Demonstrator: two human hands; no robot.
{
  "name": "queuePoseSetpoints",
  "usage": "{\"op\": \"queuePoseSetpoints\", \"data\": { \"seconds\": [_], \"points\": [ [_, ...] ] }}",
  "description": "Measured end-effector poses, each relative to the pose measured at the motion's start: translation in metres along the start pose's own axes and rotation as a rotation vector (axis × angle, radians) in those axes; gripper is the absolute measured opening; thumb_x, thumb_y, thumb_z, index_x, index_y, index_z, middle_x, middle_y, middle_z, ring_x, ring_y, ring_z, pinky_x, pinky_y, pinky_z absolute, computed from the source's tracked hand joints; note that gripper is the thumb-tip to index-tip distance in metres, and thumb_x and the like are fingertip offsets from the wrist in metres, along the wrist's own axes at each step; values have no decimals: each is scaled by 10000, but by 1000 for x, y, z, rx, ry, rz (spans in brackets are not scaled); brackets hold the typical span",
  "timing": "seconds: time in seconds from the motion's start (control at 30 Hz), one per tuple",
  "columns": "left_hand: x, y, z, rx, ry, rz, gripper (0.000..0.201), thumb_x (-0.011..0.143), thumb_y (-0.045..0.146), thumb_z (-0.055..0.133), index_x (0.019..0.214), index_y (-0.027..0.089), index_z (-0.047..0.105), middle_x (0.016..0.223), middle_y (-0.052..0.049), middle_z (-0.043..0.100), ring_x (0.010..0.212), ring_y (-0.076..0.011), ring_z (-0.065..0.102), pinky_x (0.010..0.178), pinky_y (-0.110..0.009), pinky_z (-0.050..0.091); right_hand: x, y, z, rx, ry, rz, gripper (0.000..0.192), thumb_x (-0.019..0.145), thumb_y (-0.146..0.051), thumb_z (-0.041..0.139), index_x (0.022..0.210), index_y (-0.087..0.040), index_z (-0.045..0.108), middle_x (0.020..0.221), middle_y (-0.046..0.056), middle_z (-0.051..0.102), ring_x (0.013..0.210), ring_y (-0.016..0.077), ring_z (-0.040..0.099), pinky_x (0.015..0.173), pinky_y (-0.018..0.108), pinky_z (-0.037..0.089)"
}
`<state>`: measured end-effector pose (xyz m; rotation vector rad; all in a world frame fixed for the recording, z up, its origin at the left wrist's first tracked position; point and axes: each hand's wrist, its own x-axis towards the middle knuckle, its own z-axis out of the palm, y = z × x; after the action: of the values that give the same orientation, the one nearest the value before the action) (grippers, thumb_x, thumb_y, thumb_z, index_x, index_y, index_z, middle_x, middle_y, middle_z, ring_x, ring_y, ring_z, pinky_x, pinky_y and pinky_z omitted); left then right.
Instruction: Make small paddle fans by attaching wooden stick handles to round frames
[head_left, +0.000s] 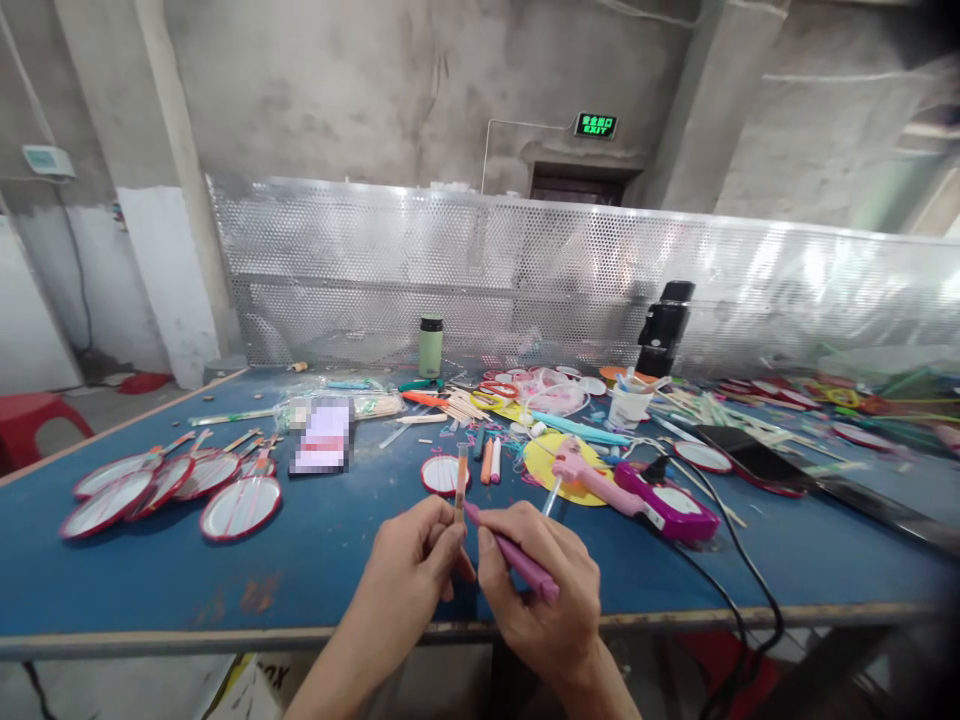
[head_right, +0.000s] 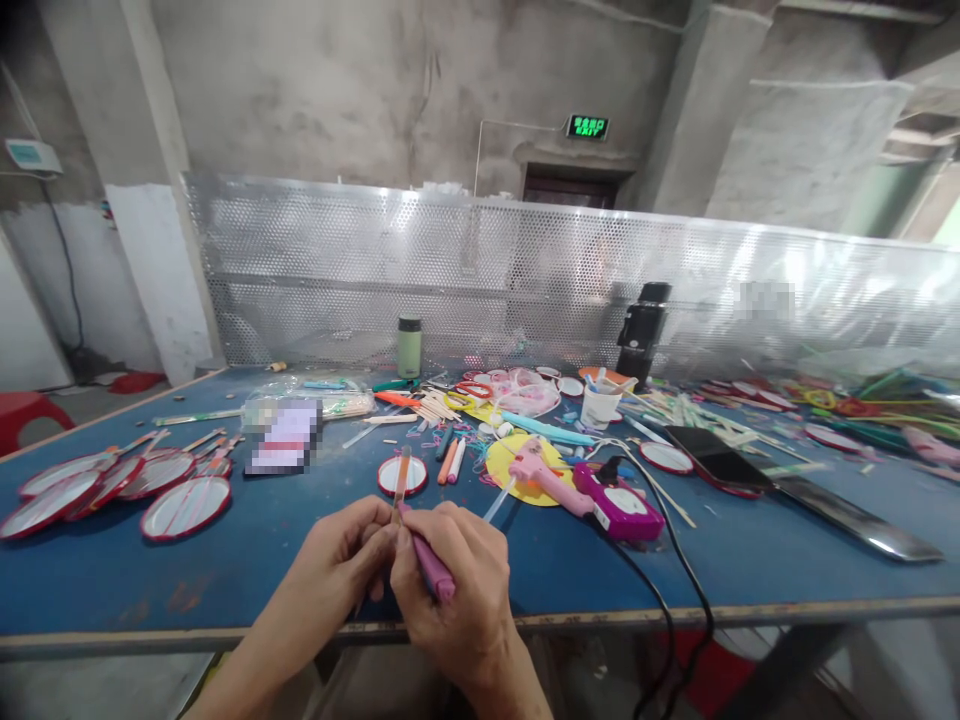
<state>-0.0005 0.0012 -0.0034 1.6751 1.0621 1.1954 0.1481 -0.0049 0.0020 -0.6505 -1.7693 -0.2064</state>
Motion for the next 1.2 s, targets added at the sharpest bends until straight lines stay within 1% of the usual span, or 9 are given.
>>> {"op": "queuePoseSetpoints", "data": {
  "seconds": [0.13, 0.3, 0.43, 0.6, 0.83, 1.2],
  "points": [
    [-1, 0, 0, -1, -1, -2, 304, 938, 393, 503, 712, 191, 529, 570, 28, 614, 481, -102, 502, 503, -204, 350, 0, 0, -1, -15, -1, 9, 141, 867, -98, 567, 935, -183, 657, 716, 19, 675, 601, 134, 608, 596, 259, 483],
    [0, -4, 2, -15, -7, -16, 311, 939, 416, 495, 733, 189, 548, 588, 15, 638, 476, -106, 505, 494, -207, 360, 0, -2, -3, -3, 64, -6, 173, 852, -72, 574, 948, -190, 657, 751, 22, 703, 618, 135, 629, 610, 255, 503],
    [1, -4, 3, -25, -4, -36, 316, 933, 430, 497, 732, 190, 540, 588, 13, 640, 468, -108, 504, 485, -210, 363, 0, -3, -3, -6, 66, 1, 168, 850, -72, 575, 930, -191, 662, 741, 16, 704, 610, 132, 634, 607, 247, 507],
    [1, -4, 5, -13, 2, -29, 320, 925, 442, 499, 725, 194, 537, 591, 11, 641, 473, -112, 509, 492, -213, 374, 0, -1, -3, -16, 67, -10, 160, 851, -84, 576, 930, -191, 665, 732, 14, 700, 630, 136, 649, 623, 247, 513],
    [2, -4, 6, -15, 6, -44, 317, 892, 456, 516, 717, 193, 539, 561, 4, 647, 425, -108, 491, 458, -207, 348, 3, -4, -3, -5, 133, -2, 155, 845, -82, 569, 879, -204, 659, 687, -9, 695, 563, 114, 624, 579, 223, 504],
    [0, -2, 5, -3, 2, -32, 299, 906, 436, 510, 733, 195, 544, 559, 8, 640, 451, -115, 494, 481, -214, 352, 1, -3, -4, -10, 90, 37, 130, 860, -108, 573, 861, -204, 660, 688, -10, 691, 579, 113, 628, 589, 225, 492]
  ]
}}
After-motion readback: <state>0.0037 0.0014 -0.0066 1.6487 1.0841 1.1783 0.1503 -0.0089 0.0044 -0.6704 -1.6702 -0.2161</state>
